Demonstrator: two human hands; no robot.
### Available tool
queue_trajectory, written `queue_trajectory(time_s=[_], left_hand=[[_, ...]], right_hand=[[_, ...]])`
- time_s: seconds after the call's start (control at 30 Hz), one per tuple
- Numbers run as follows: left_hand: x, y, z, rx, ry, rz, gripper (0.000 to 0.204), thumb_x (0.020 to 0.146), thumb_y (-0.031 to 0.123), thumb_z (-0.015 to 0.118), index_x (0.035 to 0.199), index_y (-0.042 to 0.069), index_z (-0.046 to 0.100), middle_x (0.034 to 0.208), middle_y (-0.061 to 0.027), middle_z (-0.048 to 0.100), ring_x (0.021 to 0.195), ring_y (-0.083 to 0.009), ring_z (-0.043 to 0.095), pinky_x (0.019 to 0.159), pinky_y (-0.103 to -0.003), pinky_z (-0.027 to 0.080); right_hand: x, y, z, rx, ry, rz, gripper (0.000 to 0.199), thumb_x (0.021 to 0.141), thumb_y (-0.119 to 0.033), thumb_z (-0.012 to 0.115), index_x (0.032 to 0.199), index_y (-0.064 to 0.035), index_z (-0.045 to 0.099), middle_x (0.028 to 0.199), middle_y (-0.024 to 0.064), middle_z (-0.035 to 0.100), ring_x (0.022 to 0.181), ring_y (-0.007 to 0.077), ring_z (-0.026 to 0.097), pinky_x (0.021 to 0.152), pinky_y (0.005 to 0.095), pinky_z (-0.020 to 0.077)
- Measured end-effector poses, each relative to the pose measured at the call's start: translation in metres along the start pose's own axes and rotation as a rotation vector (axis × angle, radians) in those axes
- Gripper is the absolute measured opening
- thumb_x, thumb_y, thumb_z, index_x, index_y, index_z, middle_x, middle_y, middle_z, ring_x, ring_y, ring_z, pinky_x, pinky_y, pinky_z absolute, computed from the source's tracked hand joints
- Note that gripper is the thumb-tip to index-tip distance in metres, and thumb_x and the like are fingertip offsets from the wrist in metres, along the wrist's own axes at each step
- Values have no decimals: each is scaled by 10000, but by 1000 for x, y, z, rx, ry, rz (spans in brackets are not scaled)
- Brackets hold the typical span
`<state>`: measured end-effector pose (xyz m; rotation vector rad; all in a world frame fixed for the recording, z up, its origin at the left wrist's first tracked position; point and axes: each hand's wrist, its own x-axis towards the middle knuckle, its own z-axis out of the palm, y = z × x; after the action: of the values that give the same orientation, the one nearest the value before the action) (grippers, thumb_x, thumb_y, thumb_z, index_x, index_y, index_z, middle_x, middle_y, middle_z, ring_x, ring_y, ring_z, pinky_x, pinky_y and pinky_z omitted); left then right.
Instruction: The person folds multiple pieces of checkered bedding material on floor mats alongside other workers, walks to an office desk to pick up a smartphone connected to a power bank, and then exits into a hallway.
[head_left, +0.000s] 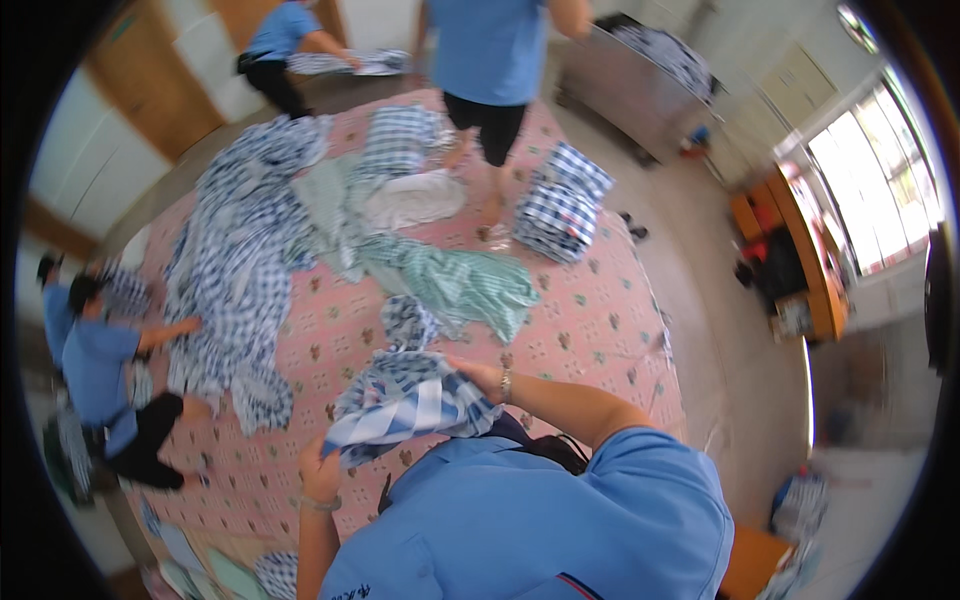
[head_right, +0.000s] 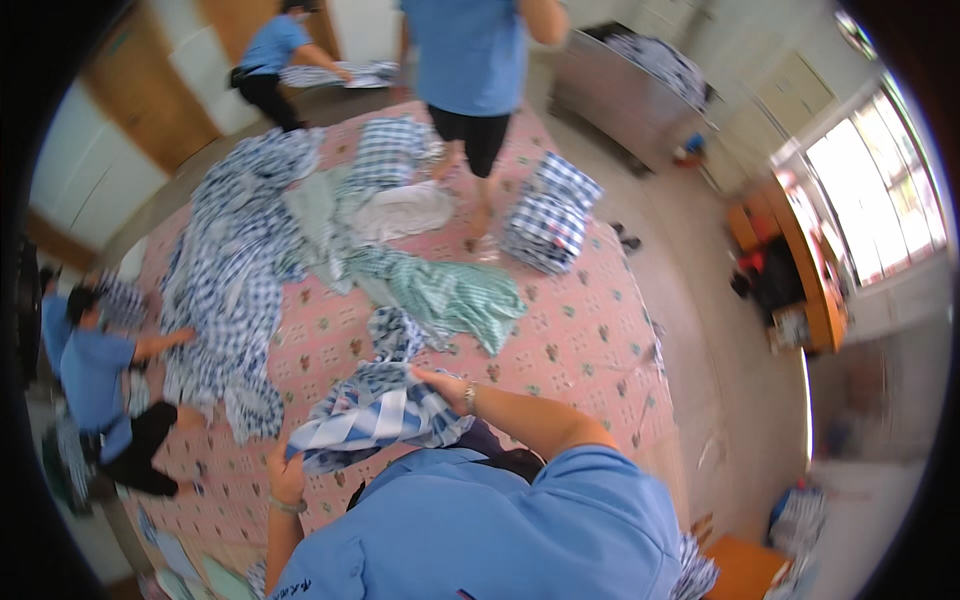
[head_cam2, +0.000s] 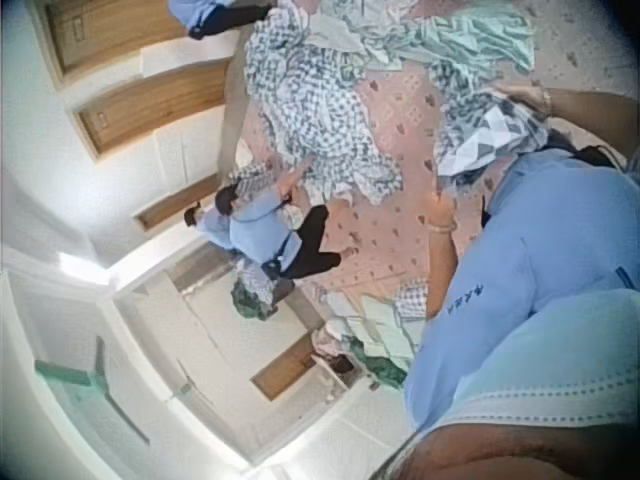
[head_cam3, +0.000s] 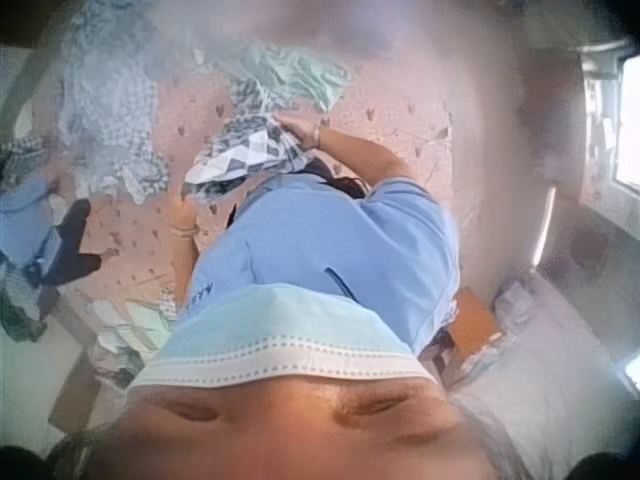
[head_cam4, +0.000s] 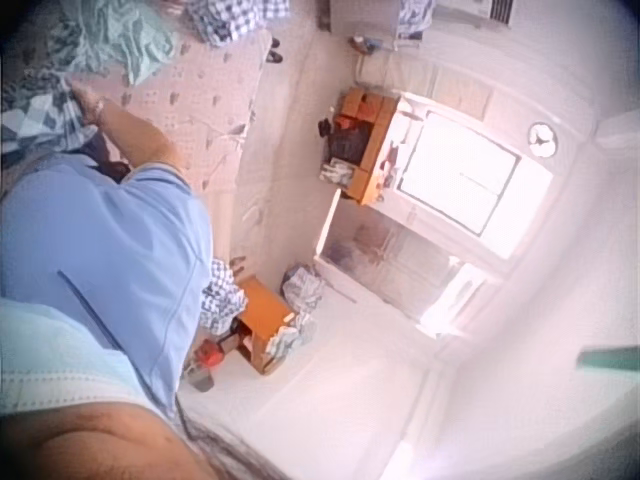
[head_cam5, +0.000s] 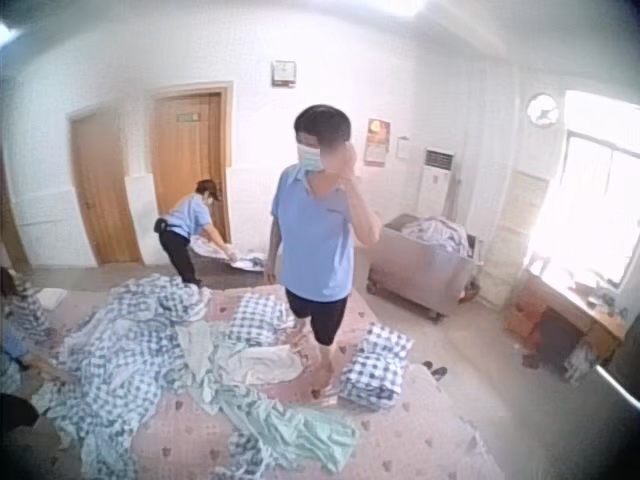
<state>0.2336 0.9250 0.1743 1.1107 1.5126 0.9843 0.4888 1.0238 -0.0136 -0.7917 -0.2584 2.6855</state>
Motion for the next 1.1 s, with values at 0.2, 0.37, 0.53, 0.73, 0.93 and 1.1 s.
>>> queue_trajectory(time_s=[0.2,0.37,0.53,0.73,0.93,1.1], left_hand=[[-73,25,-7,192,-358,444,180,752,151,533,790,-25,533,682,-102,520,586,-215,501,527,-297,381],[-124,13,21,221,-314,565,213,763,173,523,840,-25,526,749,-139,515,630,-297,485,570,-320,391],[-139,-14,43,82,-507,457,273,807,159,459,995,-39,459,1028,-152,437,915,-255,452,768,-306,360],[-157,-39,33,-202,-588,281,401,834,186,401,1183,-3,341,1228,-147,283,1134,-228,272,930,-318,204],[-141,-102,-27,-392,-58,99,515,831,262,433,1244,29,233,1272,-109,275,1167,-208,251,943,-317,227],[-57,-108,-62,85,564,249,647,790,299,496,1256,10,153,1222,-117,342,1099,-210,338,877,-295,314]], right_hand=[[22,42,-22,-106,103,141,527,740,-446,504,1118,-84,441,1087,71,499,983,203,478,867,352,350],[34,92,49,-249,-41,441,531,735,-449,509,1097,-62,469,1051,91,522,979,220,480,870,324,342],[95,110,115,-893,-80,254,351,692,-282,550,930,-24,547,885,90,560,827,201,523,763,297,394],[73,4,210,-516,-7,-221,240,703,-82,528,908,41,545,861,92,574,781,185,547,716,289,433],[-27,-25,207,-514,-364,-303,289,706,-139,489,880,90,525,801,173,579,657,261,551,643,340,447],[-101,-2,229,-806,-668,-244,502,650,-265,585,994,79,464,994,143,472,872,230,442,762,325,357]])
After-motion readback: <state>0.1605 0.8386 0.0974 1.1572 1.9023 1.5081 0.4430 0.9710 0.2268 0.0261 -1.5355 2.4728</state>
